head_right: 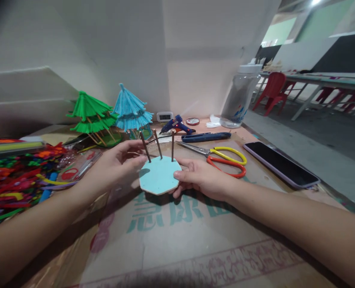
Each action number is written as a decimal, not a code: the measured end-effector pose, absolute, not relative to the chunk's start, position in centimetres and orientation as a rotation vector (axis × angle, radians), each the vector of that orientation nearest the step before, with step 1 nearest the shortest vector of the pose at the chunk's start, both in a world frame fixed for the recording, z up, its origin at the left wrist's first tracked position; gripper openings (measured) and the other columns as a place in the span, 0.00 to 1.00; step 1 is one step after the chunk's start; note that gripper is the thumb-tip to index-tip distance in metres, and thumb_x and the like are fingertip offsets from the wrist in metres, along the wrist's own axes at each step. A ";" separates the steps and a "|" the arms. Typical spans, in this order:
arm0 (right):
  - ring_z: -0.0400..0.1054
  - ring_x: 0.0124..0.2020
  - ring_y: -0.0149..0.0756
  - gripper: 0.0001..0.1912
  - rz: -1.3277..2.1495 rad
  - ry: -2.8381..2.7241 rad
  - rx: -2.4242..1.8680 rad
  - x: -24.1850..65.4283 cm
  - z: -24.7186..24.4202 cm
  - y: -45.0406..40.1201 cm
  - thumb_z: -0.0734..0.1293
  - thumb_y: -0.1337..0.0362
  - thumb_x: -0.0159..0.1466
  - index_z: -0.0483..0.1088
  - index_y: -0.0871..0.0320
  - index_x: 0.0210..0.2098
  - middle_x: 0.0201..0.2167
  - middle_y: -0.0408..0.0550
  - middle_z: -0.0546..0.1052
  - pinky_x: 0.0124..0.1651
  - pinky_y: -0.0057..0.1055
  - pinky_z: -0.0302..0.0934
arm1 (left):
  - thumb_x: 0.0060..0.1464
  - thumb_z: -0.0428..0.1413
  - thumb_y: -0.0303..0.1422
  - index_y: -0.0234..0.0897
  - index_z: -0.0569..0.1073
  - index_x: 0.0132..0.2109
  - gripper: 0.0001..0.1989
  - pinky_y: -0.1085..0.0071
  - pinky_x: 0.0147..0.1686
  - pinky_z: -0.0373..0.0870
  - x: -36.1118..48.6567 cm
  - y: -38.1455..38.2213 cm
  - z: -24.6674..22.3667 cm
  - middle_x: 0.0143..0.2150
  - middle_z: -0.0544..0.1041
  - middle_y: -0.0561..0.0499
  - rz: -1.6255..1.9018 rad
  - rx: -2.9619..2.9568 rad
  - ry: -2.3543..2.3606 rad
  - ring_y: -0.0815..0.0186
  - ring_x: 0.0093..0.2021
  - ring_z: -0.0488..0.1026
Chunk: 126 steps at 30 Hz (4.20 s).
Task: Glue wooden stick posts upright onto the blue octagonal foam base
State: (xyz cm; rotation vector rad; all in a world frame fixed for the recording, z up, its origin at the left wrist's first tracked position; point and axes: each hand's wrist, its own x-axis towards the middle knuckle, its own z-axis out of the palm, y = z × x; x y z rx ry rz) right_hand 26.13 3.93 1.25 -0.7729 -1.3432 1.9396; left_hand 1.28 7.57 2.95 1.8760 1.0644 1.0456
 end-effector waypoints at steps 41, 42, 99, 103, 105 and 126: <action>0.78 0.27 0.32 0.39 1.917 -1.350 -0.872 26.2 1.2 3.9 0.75 0.59 0.61 0.61 0.65 0.66 0.32 0.49 0.83 0.36 0.27 0.72 | 0.65 0.48 0.50 0.36 0.78 0.43 0.23 0.65 0.45 0.71 1.4 7.6 2.2 0.42 0.80 0.46 1.043 1.896 1.017 0.60 0.43 0.75; 0.78 0.28 0.32 0.39 1.922 -1.348 -0.867 26.2 1.2 3.9 0.75 0.59 0.61 0.61 0.65 0.66 0.32 0.49 0.83 0.36 0.27 0.72 | 0.63 0.52 0.49 0.37 0.78 0.42 0.20 0.66 0.44 0.71 1.4 7.6 2.1 0.43 0.80 0.46 1.020 1.928 1.014 0.60 0.43 0.75; 0.75 0.48 0.50 0.28 0.070 -2.366 -1.761 31.2 7.3 11.5 0.70 0.52 0.62 0.72 0.52 0.60 0.53 0.54 0.80 0.48 0.36 0.65 | 0.61 0.57 0.37 0.37 0.78 0.39 0.09 0.67 0.43 0.68 0.5 9.7 -0.3 0.39 0.80 0.48 0.677 2.502 0.928 0.61 0.41 0.75; 0.73 0.52 0.52 0.30 0.172 -2.222 -1.813 29.9 6.4 16.9 0.74 0.53 0.58 0.72 0.57 0.58 0.54 0.57 0.79 0.52 0.38 0.64 | 0.61 0.56 0.38 0.36 0.77 0.40 0.10 0.66 0.43 0.67 0.5 9.5 -0.4 0.39 0.79 0.47 0.670 2.551 0.925 0.60 0.42 0.75; 0.74 0.50 0.51 0.31 0.176 -2.180 -1.838 29.1 5.7 19.1 0.74 0.50 0.58 0.73 0.58 0.56 0.53 0.58 0.79 0.51 0.38 0.65 | 0.61 0.55 0.37 0.36 0.78 0.40 0.10 0.65 0.43 0.67 0.5 9.4 -0.4 0.39 0.79 0.47 0.668 2.569 0.927 0.60 0.42 0.74; 0.79 0.38 0.40 0.15 0.619 -1.738 -1.455 27.6 6.1 14.5 0.69 0.54 0.64 0.78 0.59 0.39 0.36 0.53 0.84 0.49 0.35 0.70 | 0.59 0.52 0.30 0.39 0.81 0.40 0.12 0.65 0.46 0.68 0.9 12.1 1.7 0.40 0.79 0.45 0.497 2.867 1.058 0.58 0.43 0.74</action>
